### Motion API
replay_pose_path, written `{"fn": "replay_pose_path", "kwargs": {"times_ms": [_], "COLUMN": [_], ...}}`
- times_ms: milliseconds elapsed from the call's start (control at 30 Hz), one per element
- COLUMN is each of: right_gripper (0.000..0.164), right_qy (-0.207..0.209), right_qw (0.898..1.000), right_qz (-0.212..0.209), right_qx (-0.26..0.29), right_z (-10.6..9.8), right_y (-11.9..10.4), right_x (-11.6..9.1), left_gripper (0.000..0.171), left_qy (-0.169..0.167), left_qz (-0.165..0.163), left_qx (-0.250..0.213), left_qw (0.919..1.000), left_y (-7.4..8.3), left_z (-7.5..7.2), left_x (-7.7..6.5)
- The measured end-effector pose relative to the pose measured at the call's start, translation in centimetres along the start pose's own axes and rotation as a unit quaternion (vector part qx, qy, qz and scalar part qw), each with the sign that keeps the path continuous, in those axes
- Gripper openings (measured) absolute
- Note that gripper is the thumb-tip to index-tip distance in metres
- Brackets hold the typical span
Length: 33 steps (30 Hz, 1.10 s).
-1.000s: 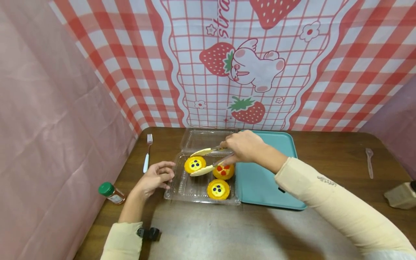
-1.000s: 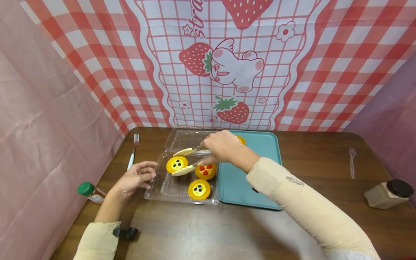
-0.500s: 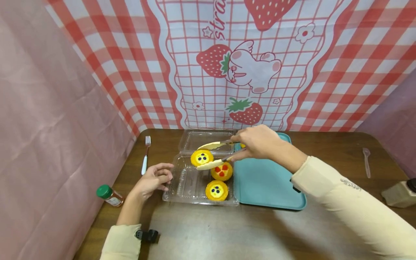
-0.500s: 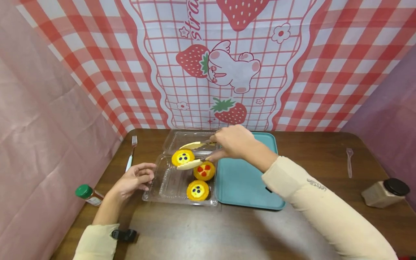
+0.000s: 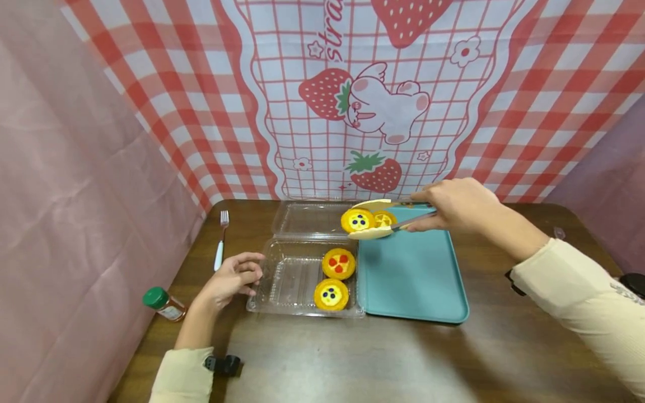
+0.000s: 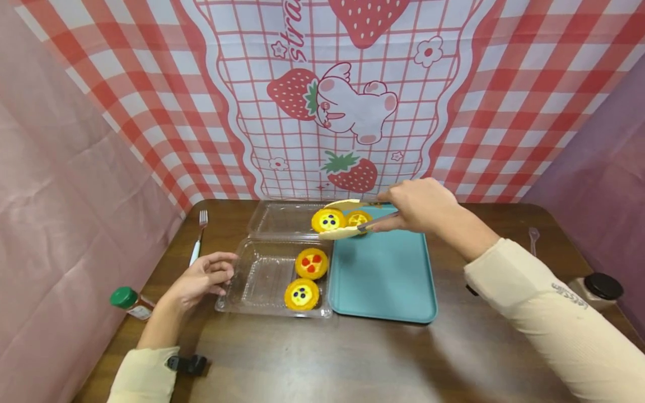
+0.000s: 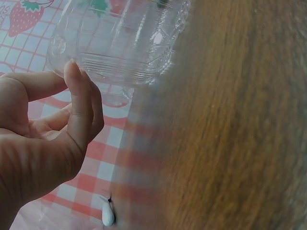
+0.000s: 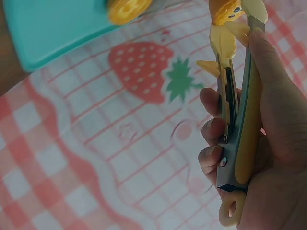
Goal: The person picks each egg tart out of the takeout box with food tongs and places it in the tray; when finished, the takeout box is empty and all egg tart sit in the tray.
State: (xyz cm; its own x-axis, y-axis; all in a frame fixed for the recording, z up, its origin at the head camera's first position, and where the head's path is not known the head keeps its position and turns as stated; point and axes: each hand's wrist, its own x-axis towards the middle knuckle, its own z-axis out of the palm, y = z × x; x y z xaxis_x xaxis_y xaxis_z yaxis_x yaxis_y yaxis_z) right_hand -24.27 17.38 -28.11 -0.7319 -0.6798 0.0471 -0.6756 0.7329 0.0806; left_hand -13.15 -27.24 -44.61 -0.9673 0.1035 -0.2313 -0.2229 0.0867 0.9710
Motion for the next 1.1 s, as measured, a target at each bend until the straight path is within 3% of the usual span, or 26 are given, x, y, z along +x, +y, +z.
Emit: {"fn": "replay_pose_path", "kwargs": {"times_ms": [267, 600, 833, 1100], "right_gripper": [0.072, 0.089, 0.064, 0.076], "right_qy": [0.009, -0.009, -0.018, -0.044], "right_qw": [0.999, 0.996, 0.994, 0.987], "right_qz": [0.041, 0.088, 0.105, 0.145], "right_qx": [-0.015, -0.016, 0.000, 0.043], "right_z": [-0.7, -0.6, 0.7, 3.0], "right_y": [3.2, 6.6, 8.7, 10.5], "right_x": [-2.8, -5.2, -5.5, -6.0], "left_gripper": [0.045, 0.045, 0.045, 0.045], "left_qy": [0.000, -0.001, 0.003, 0.002], "left_qz": [-0.001, 0.000, -0.003, 0.001], "left_qx": [0.007, 0.006, 0.007, 0.005], "left_qw": [1.0000, 1.0000, 1.0000, 1.0000], "left_y": [-0.2, -0.1, 0.0, -0.1], "left_z": [-0.2, -0.2, 0.0, 0.0], "left_x": [-0.2, 0.0, -0.1, 0.0]}}
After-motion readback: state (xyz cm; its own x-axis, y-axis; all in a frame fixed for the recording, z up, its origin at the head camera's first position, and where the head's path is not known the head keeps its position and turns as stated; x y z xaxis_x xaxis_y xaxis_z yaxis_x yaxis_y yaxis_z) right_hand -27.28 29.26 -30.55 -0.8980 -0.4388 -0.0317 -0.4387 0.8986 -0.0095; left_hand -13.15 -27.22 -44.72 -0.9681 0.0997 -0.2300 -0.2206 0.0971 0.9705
